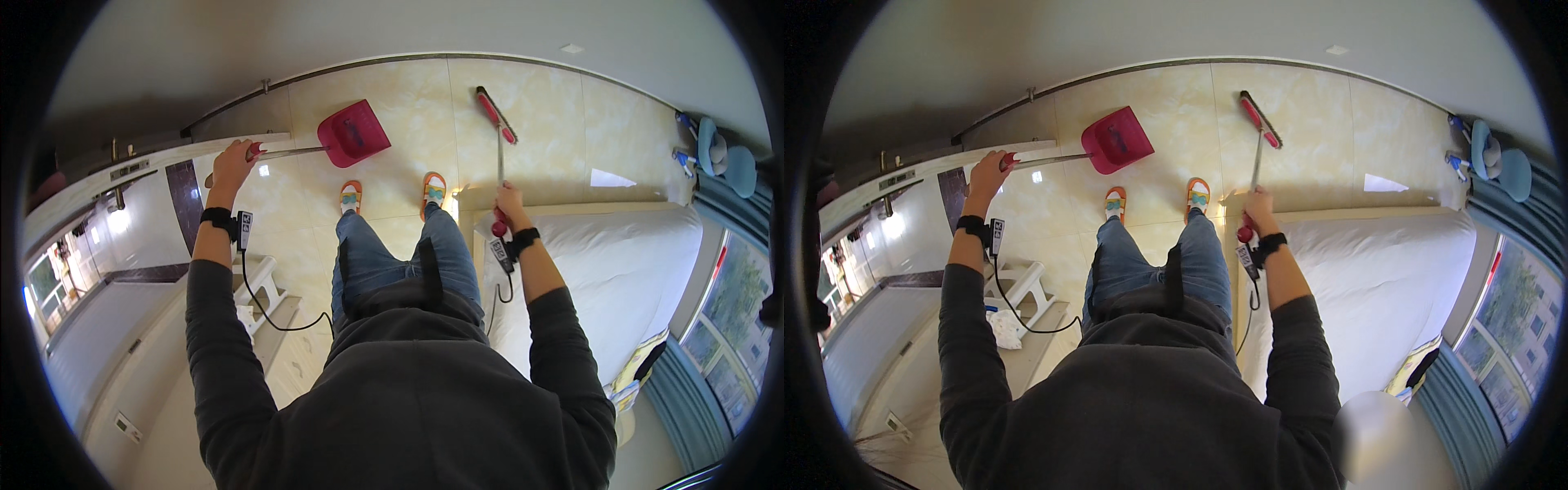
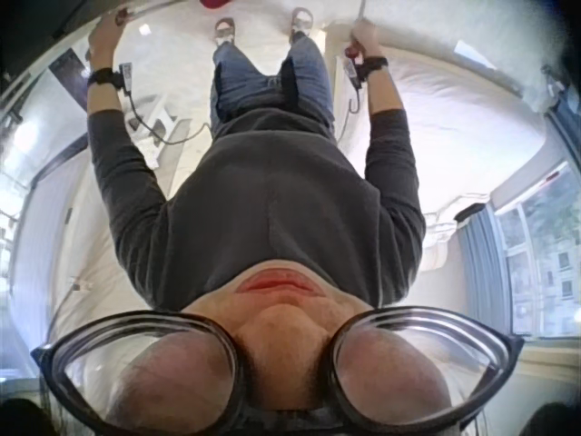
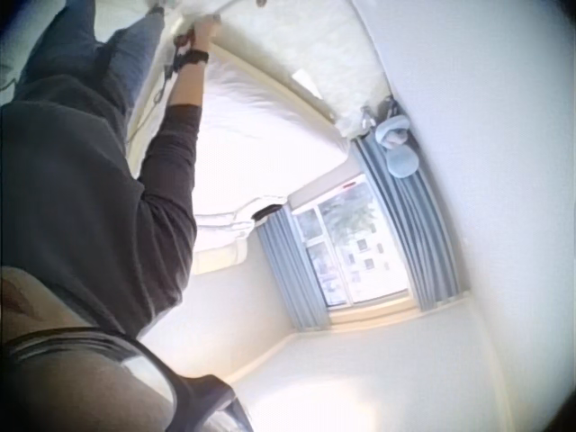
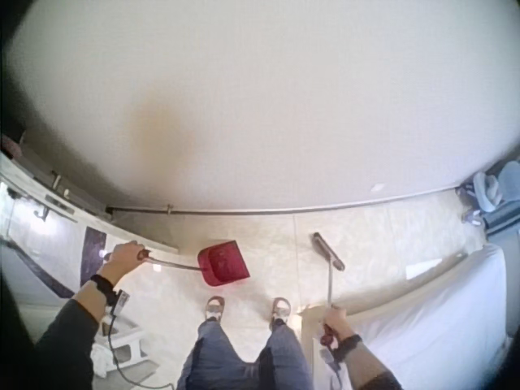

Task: The person sweeps a tiled floor using a broom and dustpan, moving debris into the dustpan. They reposition a small cushion and a plastic stool to access different areas, then continue sweeping across the room and into the hallway.

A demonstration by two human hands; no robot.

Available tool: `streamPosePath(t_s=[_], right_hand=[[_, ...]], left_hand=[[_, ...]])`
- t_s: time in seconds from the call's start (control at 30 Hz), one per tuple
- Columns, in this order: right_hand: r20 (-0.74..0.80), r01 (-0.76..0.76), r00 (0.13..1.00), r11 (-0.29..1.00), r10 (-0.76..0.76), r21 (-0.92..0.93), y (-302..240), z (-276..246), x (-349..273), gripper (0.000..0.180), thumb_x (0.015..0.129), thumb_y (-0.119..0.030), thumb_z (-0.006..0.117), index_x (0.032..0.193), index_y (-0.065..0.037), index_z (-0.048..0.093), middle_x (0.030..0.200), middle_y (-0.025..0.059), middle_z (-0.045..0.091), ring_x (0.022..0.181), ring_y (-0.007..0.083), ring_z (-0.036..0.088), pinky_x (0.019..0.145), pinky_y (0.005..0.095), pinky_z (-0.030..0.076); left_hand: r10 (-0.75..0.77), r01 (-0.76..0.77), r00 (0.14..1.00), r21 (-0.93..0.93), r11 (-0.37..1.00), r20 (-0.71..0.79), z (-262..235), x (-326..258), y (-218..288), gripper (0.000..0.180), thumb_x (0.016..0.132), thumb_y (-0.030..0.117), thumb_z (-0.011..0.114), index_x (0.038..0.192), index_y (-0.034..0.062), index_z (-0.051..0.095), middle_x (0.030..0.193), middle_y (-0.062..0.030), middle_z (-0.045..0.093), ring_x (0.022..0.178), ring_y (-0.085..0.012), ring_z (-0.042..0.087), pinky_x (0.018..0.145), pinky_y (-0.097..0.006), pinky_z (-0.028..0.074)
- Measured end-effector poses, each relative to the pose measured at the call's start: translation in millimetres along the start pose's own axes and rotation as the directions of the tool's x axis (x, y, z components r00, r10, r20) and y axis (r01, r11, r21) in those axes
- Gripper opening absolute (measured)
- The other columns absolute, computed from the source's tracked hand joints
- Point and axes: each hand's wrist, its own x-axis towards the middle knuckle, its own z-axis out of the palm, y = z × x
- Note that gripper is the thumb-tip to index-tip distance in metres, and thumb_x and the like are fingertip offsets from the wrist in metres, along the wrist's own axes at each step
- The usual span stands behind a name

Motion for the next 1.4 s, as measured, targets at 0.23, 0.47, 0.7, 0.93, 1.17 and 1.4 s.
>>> streamPosePath(t_s=[0.23, 0.47, 0.7, 0.93, 1.17, 1.4], right_hand=[[-0.087, -0.002, 0.996, 0.989, -0.011, -0.148, -15.4, 176.7, -87.7, 0.028, 0.082, -0.016, 0.05, 0.107, -0.005, 0.051, 0.06, 0.0134, 0.055, 0.048, 0.0224, 0.054, 0.044, 0.0335, 0.045], [0.148, -0.369, 0.928, 0.901, 0.343, 0.229, -87.8, 179.7, -228.0, 0.041, 0.088, -0.025, 0.048, 0.128, -0.018, 0.041, 0.051, 0.0021, 0.045, 0.037, 0.0103, 0.041, 0.033, 0.0245, 0.035], [-0.145, -0.231, 0.942, 0.9, 0.302, 0.37, -49.2, 219.5, -206.1, 0.041, 0.085, -0.02, 0.048, 0.125, -0.012, 0.045, 0.047, 0.0052, 0.047, 0.034, 0.0134, 0.045, 0.03, 0.0282, 0.036], [-0.266, -0.165, 0.948, 0.984, 0.175, 0.061, -22.8, 352.9, -134.6, 0.039, 0.082, -0.014, 0.052, 0.117, 0.001, 0.048, 0.059, 0.0123, 0.056, 0.045, 0.0207, 0.054, 0.042, 0.0332, 0.045], [0.206, -0.318, 0.947, 0.614, 0.248, 0.722, -20.7, 317.4, -270.5, 0.046, 0.088, -0.022, 0.049, 0.13, -0.01, 0.037, 0.051, 0.0008, 0.042, 0.038, 0.0101, 0.038, 0.035, 0.024, 0.032], [-0.015, -0.238, 0.936, 0.666, 0.351, 0.706, 24.1, 311.0, -323.6, 0.044, 0.087, -0.02, 0.05, 0.13, -0.017, 0.039, 0.051, 0.0024, 0.045, 0.036, 0.0099, 0.039, 0.033, 0.0243, 0.031]], left_hand=[[0.163, -0.164, 0.986, -0.018, 0.986, -0.03, 10.2, 11.1, -35.6, 0.025, 0.074, 0.024, 0.063, 0.093, 0.0104, 0.055, 0.088, -0.0108, 0.056, 0.075, -0.031, 0.059, 0.063, -0.039, 0.049], [0.2, -0.201, 0.979, -0.053, 0.978, -0.026, 9.7, 13.7, -63.9, 0.024, 0.074, 0.026, 0.064, 0.089, 0.0086, 0.056, 0.083, -0.0107, 0.056, 0.073, -0.0315, 0.058, 0.061, -0.039, 0.048], [0.26, -0.26, 0.965, -0.031, 0.965, 0.002, 12.2, 5.4, -91.3, 0.023, 0.074, 0.025, 0.063, 0.089, 0.0084, 0.056, 0.083, -0.01, 0.057, 0.075, -0.0313, 0.059, 0.061, -0.04, 0.048], [0.325, -0.326, 0.945, -0.017, 0.945, -0.038, 11.3, 11.6, -81.2, 0.023, 0.074, 0.023, 0.063, 0.092, 0.0106, 0.058, 0.084, -0.0112, 0.059, 0.075, -0.0323, 0.059, 0.063, -0.041, 0.049], [0.36, -0.357, 0.93, 0.053, 0.932, -0.075, 6.7, 8.2, -79.8, 0.026, 0.072, 0.024, 0.064, 0.092, 0.0091, 0.057, 0.085, -0.0117, 0.06, 0.078, -0.0324, 0.059, 0.064, -0.042, 0.048], [0.387, -0.383, 0.916, 0.056, 0.922, -0.102, 13.8, -13.4, -86.8, 0.027, 0.072, 0.025, 0.064, 0.094, 0.011, 0.058, 0.083, -0.0124, 0.061, 0.078, -0.032, 0.059, 0.065, -0.041, 0.048]])
